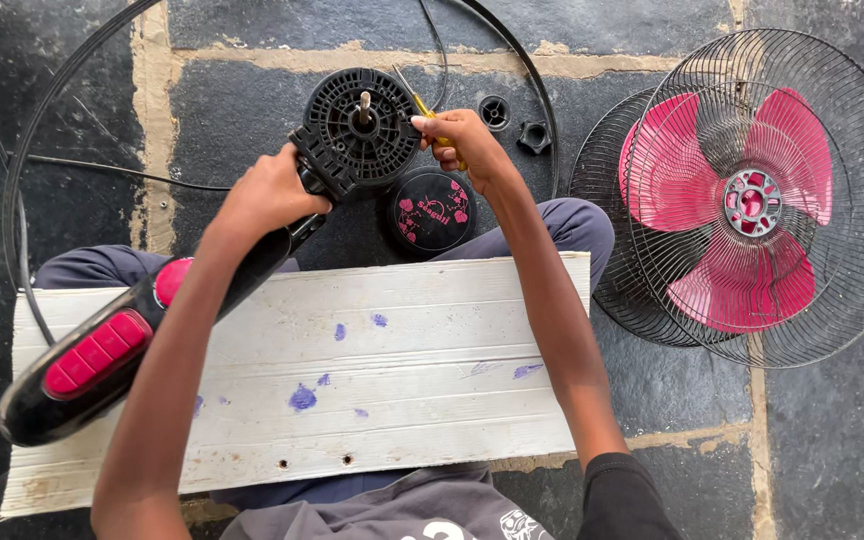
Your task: The person disassembles a standing fan motor using a yellow screwdriver. They remove screws from the motor housing, separate the casing, and manipulate internal components while seated on the floor.
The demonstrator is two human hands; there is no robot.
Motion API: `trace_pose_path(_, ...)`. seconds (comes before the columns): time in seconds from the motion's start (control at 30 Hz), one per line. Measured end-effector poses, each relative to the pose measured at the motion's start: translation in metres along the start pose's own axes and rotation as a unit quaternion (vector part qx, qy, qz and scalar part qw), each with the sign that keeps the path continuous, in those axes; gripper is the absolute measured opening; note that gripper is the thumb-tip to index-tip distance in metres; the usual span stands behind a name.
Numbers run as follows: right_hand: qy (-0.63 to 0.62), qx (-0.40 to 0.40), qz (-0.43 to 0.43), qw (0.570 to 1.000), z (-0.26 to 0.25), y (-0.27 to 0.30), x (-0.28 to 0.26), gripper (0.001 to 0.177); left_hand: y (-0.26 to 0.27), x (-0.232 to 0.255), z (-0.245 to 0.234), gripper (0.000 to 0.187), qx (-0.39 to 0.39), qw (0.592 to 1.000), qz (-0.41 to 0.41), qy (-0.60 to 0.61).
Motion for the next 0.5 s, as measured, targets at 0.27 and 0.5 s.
trace_pose_path(0.27, -0.043, -0.037, 0.000, 0.998, 0.020, 0.021, 0.009, 0.031, -0.021, -0.013, -0.010, 0.065, -0.110, 0.991, 0.074, -0.005)
trace_pose_path(0.5, 0.013, -0.081, -0.023, 0.996, 0.038, 0.027, -0.004, 0.031, -0.008, -0.034, -0.009, 0.062, -0.102, 0.994, 0.047, 0.016)
Point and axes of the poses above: each hand's wrist, its own y-axis away from the middle knuckle, its own z-axis out of the palm, x = y × z, the point moved 9 cm from there along -y, towards the middle knuckle, and after that the axes turned 9 degrees about -x, right-handed, at the moved point
